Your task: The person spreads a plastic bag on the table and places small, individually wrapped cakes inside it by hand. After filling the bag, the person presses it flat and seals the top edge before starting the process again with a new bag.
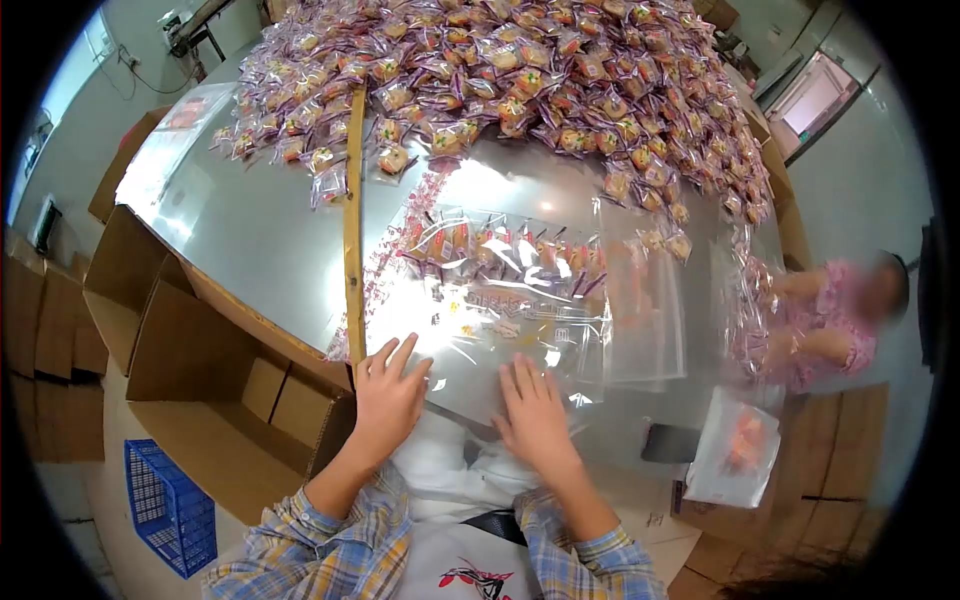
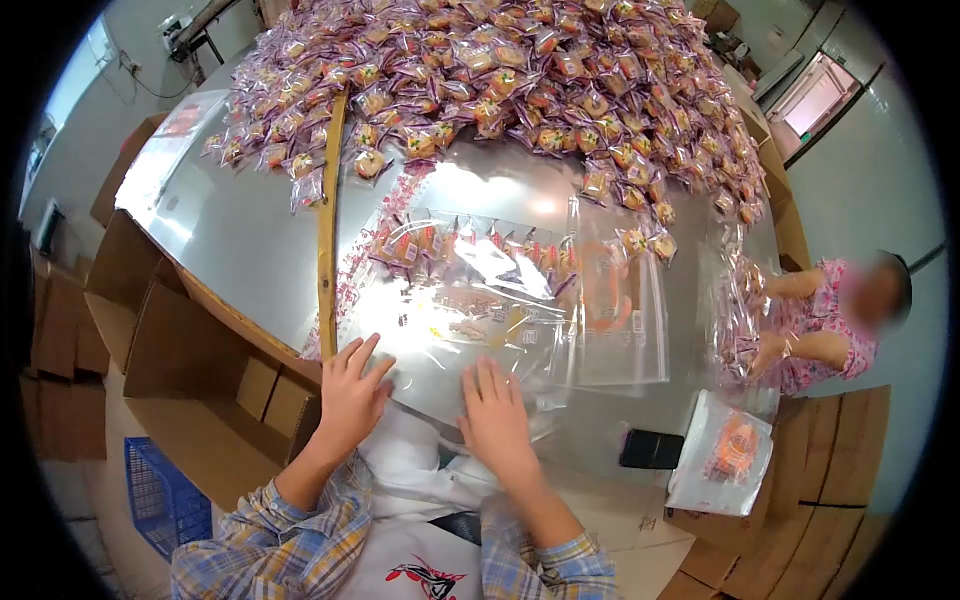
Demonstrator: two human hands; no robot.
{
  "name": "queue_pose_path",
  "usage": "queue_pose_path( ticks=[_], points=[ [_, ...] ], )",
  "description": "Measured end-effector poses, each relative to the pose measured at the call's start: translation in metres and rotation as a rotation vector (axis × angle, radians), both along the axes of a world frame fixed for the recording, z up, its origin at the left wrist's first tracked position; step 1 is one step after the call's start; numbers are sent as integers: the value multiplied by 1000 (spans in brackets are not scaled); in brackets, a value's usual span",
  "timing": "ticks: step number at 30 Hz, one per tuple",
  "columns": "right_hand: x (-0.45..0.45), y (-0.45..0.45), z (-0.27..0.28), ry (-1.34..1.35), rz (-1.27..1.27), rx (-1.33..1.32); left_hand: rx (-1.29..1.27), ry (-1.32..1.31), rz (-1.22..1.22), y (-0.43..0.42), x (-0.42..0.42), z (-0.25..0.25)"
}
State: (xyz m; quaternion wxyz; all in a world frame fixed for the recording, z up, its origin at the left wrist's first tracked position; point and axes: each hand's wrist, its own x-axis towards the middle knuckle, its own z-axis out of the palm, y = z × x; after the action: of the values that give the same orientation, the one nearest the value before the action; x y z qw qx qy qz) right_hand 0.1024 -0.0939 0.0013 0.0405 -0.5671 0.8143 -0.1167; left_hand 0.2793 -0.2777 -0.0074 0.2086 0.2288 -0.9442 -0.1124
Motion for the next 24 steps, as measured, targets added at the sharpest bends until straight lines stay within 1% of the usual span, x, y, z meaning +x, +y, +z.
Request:
queue_pose_path(
  ticks=[1, 2, 5, 8, 9, 10, 11, 14, 17, 18, 20, 23, 24],
  points=[
    [-2, 5, 11, -90, 3, 27, -7, 68, 7, 1, 6, -4],
    [1, 11, 18, -184, 10, 60, 45, 129, 5, 0, 6, 2],
    [4, 15, 25, -465, 2, 1, 118, 212, -91, -5, 4, 10],
    [1, -5, 11, -172, 84, -61, 222, 404, -59, -3, -8, 30],
    [1, -17, 7, -127, 101, -93, 261, 467, -37, -1, -10, 32],
    [-3, -37, 5, -78, 123, -131, 229, 536, -35, -1, -13, 33],
    [-9, -59, 2, -27, 145, -176, 239, 541, -44, 1, -13, 33],
    [-24, -114, -12, 29, 238, -310, 253, 580, -77, 3, -11, 32],
    [-36, -150, -30, 119, 193, -456, 281, 646, -20, 9, -8, 35],
    [-39, -158, -25, 156, 207, -488, 299, 665, -13, 8, -10, 38],
    [-39, -165, -17, 214, 235, -534, 350, 691, 12, 12, -8, 42],
    [-55, -175, -24, 281, 222, -507, 333, 707, -51, 15, -6, 36],
    [-60, -179, -30, 232, 166, -685, 363, 694, -45, 18, -4, 35]
  ],
)
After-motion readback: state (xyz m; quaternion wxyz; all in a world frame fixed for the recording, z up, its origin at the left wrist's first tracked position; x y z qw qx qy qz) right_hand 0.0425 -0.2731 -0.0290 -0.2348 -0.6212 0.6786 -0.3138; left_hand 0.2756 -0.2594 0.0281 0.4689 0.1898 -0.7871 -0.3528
